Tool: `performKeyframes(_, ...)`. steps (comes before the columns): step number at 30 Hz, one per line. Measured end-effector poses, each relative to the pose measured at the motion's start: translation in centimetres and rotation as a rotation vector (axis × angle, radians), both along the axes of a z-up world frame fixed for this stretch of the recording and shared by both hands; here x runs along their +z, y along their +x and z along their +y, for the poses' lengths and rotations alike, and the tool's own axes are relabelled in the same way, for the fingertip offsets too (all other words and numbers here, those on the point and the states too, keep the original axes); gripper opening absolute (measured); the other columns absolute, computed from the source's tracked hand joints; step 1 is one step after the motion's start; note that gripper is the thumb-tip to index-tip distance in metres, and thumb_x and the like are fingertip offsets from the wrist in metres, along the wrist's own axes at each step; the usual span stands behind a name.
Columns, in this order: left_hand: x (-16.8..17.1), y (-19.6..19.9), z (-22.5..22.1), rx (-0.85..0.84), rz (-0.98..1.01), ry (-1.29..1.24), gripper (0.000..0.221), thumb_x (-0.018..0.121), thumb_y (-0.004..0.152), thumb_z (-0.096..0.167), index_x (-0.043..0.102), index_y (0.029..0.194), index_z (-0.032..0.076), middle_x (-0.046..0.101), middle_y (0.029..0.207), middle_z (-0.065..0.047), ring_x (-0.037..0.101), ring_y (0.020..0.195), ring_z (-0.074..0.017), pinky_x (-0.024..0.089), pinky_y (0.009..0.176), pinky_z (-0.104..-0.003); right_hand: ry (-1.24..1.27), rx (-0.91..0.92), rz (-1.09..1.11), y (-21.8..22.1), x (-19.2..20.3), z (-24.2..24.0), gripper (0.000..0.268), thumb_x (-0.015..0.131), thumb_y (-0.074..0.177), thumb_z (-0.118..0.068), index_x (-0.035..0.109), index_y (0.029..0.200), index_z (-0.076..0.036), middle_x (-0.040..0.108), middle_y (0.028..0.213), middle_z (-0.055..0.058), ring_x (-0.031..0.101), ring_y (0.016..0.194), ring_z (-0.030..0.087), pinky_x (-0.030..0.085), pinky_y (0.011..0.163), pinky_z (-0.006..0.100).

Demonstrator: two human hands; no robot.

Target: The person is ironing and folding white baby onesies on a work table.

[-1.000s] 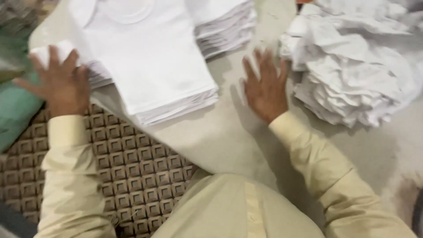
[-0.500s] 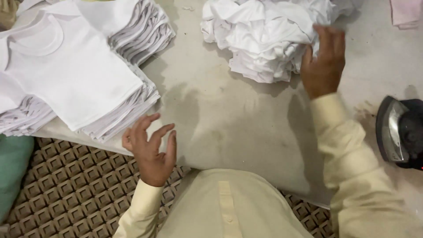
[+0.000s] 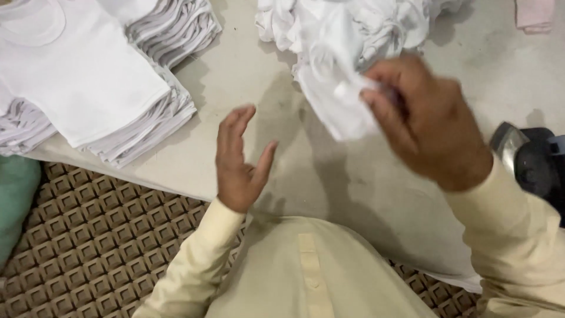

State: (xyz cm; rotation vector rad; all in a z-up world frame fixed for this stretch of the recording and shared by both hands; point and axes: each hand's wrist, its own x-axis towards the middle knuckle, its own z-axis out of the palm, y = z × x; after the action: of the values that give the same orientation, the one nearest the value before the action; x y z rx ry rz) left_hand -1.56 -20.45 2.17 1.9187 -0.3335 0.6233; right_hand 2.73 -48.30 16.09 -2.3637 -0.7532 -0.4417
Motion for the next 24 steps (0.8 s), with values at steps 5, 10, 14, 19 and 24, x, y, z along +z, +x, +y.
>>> performKeyframes(5,-2.7,3.3,-2.5,-0.42,0.159,0.484,0.028,0.081,0.086,0.014,0.076,0.112,0.021,0.049,0.154,-0.021,0.034,0.147,-0.0528,0.018,0.113,-0.077,0.058,-0.023,0.395,-7.1,-0.7,-1.4,0.017,0.063,0.099,-0.007,0.07,0.114,0.0,0.058,0.056,0.016,0.052,0.049,0.021,0.049,0.055,0.032)
performKeyframes(10,-2.8,2.2,-1.2,-0.645,0.55,0.268,0.016,0.069,0.099,0.029,0.067,0.109,0.016,0.071,0.089,-0.007,0.067,0.086,-0.0294,0.04,0.09,-0.054,0.113,-0.214,0.573,-4.7,-8.0,-8.4,0.016,0.057,0.109,-0.003,0.063,0.122,0.006,0.06,0.074,0.02,0.054,0.067,0.026,0.048,0.065,0.04)
performKeyframes(14,-3.5,5.7,-1.5,-0.026,0.054,0.548,0.046,0.079,0.095,0.022,0.056,0.133,0.011,0.065,0.111,-0.012,0.07,0.088,-0.0332,0.052,0.072,-0.052,-0.151,-0.306,0.133,-3.7,-14.3,-8.0,0.03,0.061,0.114,-0.012,0.055,0.138,0.005,0.052,0.12,0.021,0.059,0.11,0.045,0.048,0.095,0.053)
performKeyframes(19,-4.8,-1.2,-2.6,-0.198,0.291,0.599,0.04,0.076,0.092,0.031,0.065,0.127,0.016,0.067,0.102,-0.011,0.07,0.086,-0.0372,0.053,0.074,-0.05,-0.167,-0.279,0.436,-11.0,-19.8,-6.4,0.039,0.071,0.097,-0.02,0.06,0.132,-0.004,0.059,0.116,0.018,0.066,0.106,0.041,0.054,0.09,0.052)
performKeyframes(24,-9.1,-5.1,-4.2,-0.415,0.434,0.74,0.025,0.069,0.092,0.039,0.071,0.112,0.023,0.068,0.106,-0.005,0.072,0.091,-0.0324,0.057,0.077,-0.045,-0.117,-0.418,0.526,-14.1,-23.1,-7.2,0.021,0.066,0.101,-0.019,0.068,0.118,-0.008,0.063,0.109,0.013,0.067,0.107,0.036,0.055,0.093,0.047)
